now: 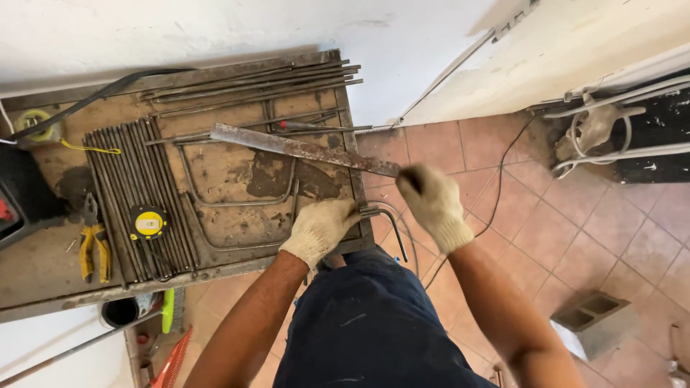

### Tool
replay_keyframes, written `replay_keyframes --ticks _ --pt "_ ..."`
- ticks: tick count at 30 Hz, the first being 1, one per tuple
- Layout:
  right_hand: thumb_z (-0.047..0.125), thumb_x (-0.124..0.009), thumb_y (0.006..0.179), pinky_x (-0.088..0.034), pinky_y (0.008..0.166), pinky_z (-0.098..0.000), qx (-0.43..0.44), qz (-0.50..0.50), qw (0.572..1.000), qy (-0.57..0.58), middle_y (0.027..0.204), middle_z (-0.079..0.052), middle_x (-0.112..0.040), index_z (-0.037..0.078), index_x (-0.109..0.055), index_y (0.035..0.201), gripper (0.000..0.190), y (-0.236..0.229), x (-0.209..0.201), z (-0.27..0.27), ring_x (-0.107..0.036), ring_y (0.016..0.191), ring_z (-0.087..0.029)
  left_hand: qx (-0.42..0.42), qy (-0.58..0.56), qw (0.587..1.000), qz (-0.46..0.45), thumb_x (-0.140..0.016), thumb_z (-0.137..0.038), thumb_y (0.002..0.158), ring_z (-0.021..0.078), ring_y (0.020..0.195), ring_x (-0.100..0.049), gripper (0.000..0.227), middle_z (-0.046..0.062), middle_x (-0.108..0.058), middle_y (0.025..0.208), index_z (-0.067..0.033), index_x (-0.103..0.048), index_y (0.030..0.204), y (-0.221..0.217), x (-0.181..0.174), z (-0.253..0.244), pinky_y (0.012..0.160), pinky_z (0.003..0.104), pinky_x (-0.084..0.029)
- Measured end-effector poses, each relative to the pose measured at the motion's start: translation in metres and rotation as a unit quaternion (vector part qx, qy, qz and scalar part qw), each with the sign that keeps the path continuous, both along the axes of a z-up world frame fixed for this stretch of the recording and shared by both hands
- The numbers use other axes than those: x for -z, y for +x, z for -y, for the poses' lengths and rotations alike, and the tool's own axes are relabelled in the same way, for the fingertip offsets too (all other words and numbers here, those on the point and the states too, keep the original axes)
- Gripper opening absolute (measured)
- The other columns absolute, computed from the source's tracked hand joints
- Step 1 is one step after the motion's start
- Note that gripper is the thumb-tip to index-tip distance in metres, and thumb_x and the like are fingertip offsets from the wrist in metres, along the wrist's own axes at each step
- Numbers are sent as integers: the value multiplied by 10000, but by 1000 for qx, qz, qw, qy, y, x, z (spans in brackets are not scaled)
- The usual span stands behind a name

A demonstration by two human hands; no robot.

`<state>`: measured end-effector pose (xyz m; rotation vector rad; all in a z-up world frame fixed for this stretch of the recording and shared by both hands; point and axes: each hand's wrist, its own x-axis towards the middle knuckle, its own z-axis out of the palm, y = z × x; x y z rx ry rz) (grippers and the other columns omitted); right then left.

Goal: Measuring metal rods with a tape measure and organizing metal stock on a workbench

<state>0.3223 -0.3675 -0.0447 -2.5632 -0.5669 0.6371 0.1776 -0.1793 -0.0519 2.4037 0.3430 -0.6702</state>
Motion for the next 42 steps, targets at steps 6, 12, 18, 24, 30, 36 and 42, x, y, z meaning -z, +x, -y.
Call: replay_keyframes --ticks 6,12,18,24,30,36,42 --pt "497 -689 898 -561 979 -505 -217 38 968 -120 1205 -77 -721 233 -601 1361 540 4 -76 -94 -679 1154 -313 -17 29 998 61 -557 -432 998 329 893 -765 270 97 -751 861 -220 -710 1066 -5 5 8 788 478 -614" --pt "521 -637 915 -551 955 -545 -237 23 963 -126 1217 -125 -721 193 -539 1374 572 0 -72 -85 -675 1163 -342 -27 48 994 94 -563 -468 984 318 858 -765 295 104 -732 822 -213 -704 1028 -12 21 12 747 472 -620" --pt "186 -764 733 -522 298 -314 34 -199 975 93 802 -159 -668 104 -647 1216 504 -24 -80 22 -649 442 -298 -146 -77 986 -9 -484 -497 992 316 1146 -699 372 63 -768 1133 -253 -711 1158 -24 -38 -1 974 504 -558" --pt "112 -829 726 -578 707 -461 202 -154 958 134 889 -208 -708 2 -724 1071 377 -76 0 82 -710 840 -336 -238 -112 964 -31 -455 -523 1010 341 1283 -617 512 150 -702 1298 -164 -662 1311 -59 -27 -5 1117 519 -459" --pt "107 -776 791 -652 609 -524 321 -308 866 229 763 -249 -671 -39 -641 1029 310 -108 -6 41 -753 648 -394 -208 -51 976 -40 -455 -500 1021 406 1185 -670 533 238 -734 1154 -40 -699 1134 -58 -22 -6 1055 528 -510" --pt "516 -833 738 -592 860 -441 201 -98 972 -73 1023 -93 -770 238 -668 1134 511 -104 -75 57 -735 1045 -289 -235 -42 970 -42 -440 -523 1034 418 1155 -688 559 265 -743 1112 -37 -703 1115 -60 -40 3 1026 537 -522" --pt "308 -839 715 -644 684 -387 250 -188 950 -12 793 -145 -759 188 -622 1302 637 -145 -100 69 -790 718 -254 -231 -23 971 50 -460 -557 1026 419 1011 -724 536 237 -747 928 -71 -684 996 -70 16 1 888 549 -576"
